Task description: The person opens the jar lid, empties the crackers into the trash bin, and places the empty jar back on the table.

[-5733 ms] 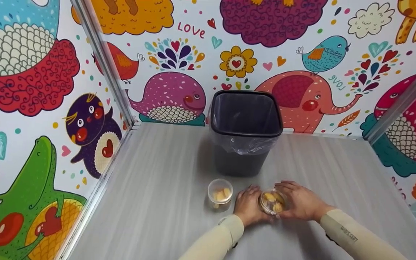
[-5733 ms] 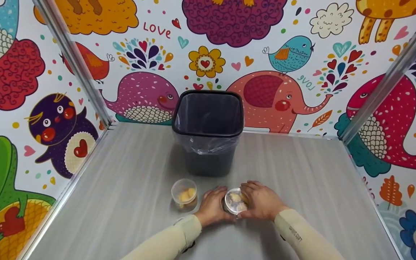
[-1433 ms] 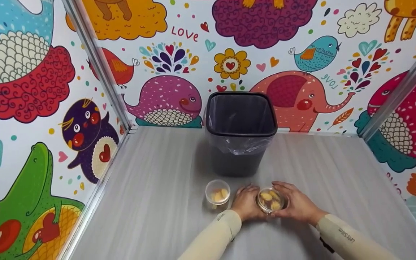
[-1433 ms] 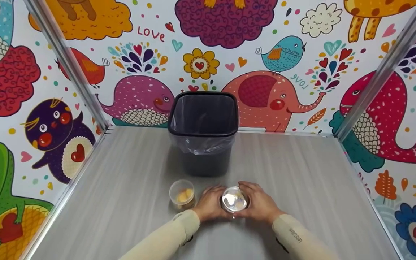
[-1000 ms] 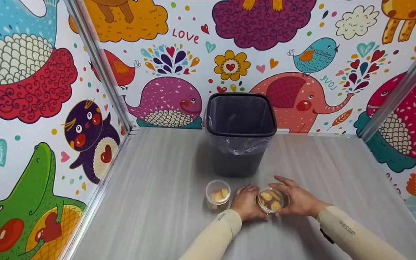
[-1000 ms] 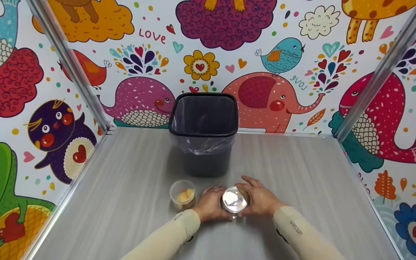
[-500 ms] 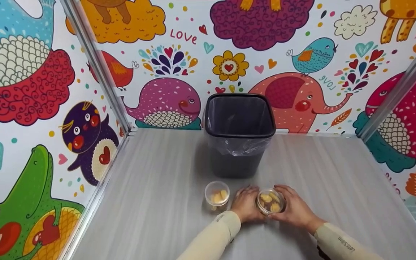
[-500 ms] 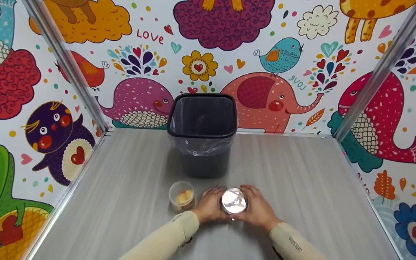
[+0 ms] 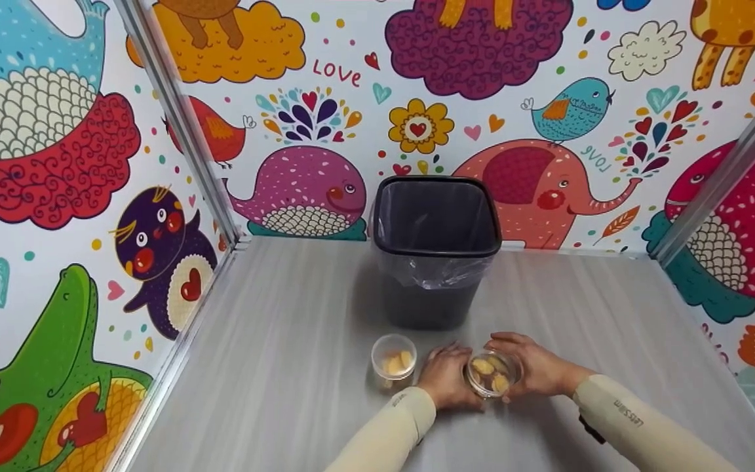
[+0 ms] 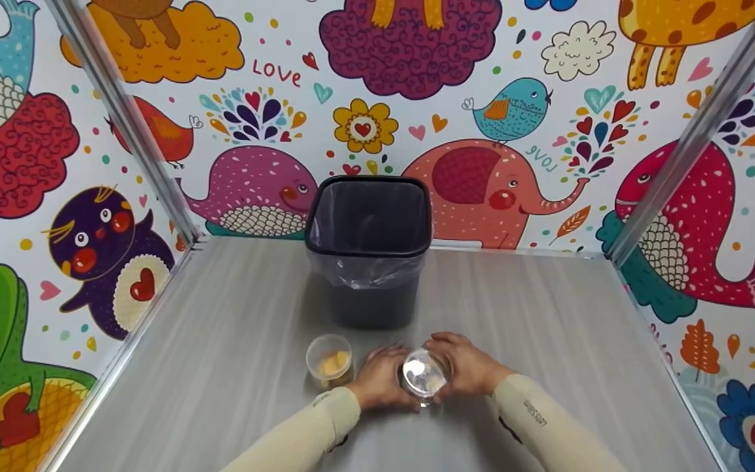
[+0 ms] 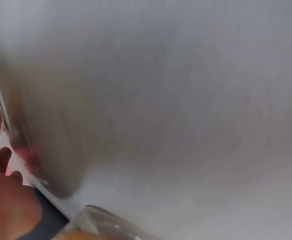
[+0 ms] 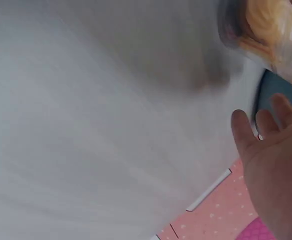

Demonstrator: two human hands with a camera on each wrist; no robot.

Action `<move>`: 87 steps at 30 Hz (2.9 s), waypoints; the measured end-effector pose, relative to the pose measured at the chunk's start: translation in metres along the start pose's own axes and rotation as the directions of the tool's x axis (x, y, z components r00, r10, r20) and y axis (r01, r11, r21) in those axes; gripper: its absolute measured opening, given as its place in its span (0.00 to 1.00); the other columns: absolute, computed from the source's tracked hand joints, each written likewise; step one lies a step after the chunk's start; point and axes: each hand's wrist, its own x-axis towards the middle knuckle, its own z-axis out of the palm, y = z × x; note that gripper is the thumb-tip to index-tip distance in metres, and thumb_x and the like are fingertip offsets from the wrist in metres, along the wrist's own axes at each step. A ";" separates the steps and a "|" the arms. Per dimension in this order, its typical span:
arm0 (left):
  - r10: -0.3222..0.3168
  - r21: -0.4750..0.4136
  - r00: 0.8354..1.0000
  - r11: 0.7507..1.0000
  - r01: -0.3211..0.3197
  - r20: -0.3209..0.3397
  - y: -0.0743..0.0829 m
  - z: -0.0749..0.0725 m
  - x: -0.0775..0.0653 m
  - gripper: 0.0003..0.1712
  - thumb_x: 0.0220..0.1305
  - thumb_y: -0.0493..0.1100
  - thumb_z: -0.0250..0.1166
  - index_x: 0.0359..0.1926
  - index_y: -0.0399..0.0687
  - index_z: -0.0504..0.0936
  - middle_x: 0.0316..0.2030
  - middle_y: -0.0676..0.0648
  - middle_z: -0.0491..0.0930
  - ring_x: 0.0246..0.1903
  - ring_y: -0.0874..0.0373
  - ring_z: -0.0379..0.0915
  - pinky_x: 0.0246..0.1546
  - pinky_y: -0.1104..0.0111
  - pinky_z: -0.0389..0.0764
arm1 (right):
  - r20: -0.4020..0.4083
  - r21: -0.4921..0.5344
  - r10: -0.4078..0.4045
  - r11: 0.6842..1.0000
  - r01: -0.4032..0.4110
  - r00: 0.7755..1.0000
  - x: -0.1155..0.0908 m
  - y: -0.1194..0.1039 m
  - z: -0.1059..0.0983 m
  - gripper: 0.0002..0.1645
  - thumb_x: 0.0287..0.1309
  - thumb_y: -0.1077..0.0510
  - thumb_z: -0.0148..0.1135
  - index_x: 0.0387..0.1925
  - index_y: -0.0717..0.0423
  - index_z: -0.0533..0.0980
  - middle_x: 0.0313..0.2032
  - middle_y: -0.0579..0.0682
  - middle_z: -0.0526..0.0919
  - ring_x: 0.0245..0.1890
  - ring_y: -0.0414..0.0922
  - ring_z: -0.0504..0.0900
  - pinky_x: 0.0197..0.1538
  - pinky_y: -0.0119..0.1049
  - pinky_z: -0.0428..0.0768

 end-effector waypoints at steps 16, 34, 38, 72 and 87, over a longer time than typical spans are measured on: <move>-0.021 0.044 1.000 0.999 0.021 0.000 0.002 -0.001 -0.004 0.50 0.28 0.67 0.82 0.56 0.52 0.82 0.57 0.56 0.79 0.65 0.55 0.67 0.67 0.60 0.61 | -0.328 0.027 0.289 0.954 -0.297 0.899 -0.022 -0.027 0.048 0.58 0.33 0.36 0.83 0.63 0.64 0.71 0.63 0.58 0.71 0.63 0.57 0.70 0.61 0.54 0.72; 0.064 0.034 0.997 0.997 -0.065 0.039 0.000 0.003 -0.009 0.52 0.25 0.67 0.84 0.56 0.51 0.83 0.58 0.57 0.79 0.65 0.56 0.66 0.67 0.57 0.62 | 0.035 0.005 0.087 0.996 -0.087 0.996 -0.017 -0.007 0.009 0.57 0.33 0.39 0.83 0.67 0.54 0.71 0.69 0.65 0.62 0.67 0.65 0.61 0.59 0.62 0.70; 0.046 0.043 0.998 0.998 -0.048 0.045 -0.001 0.002 -0.008 0.52 0.25 0.68 0.83 0.56 0.52 0.82 0.58 0.57 0.78 0.66 0.56 0.66 0.68 0.58 0.61 | -0.070 -0.037 0.151 0.987 -0.153 0.986 -0.023 -0.013 0.017 0.57 0.32 0.41 0.84 0.66 0.55 0.70 0.70 0.61 0.63 0.67 0.61 0.63 0.59 0.58 0.73; 0.045 0.092 0.998 0.994 -0.050 0.053 0.000 0.005 -0.002 0.53 0.26 0.71 0.82 0.57 0.54 0.82 0.59 0.59 0.78 0.66 0.57 0.65 0.69 0.59 0.59 | -0.021 -0.029 0.049 0.998 -0.049 0.999 -0.017 -0.008 0.004 0.56 0.31 0.47 0.85 0.65 0.58 0.71 0.67 0.62 0.66 0.66 0.63 0.64 0.60 0.59 0.71; 0.032 0.074 0.999 0.997 -0.034 0.019 0.003 -0.001 -0.007 0.49 0.28 0.67 0.82 0.56 0.55 0.82 0.58 0.57 0.78 0.65 0.57 0.66 0.68 0.59 0.60 | -0.330 0.065 0.293 0.955 -0.288 0.897 -0.033 -0.026 0.048 0.56 0.33 0.38 0.83 0.61 0.64 0.72 0.61 0.57 0.73 0.62 0.57 0.70 0.61 0.56 0.71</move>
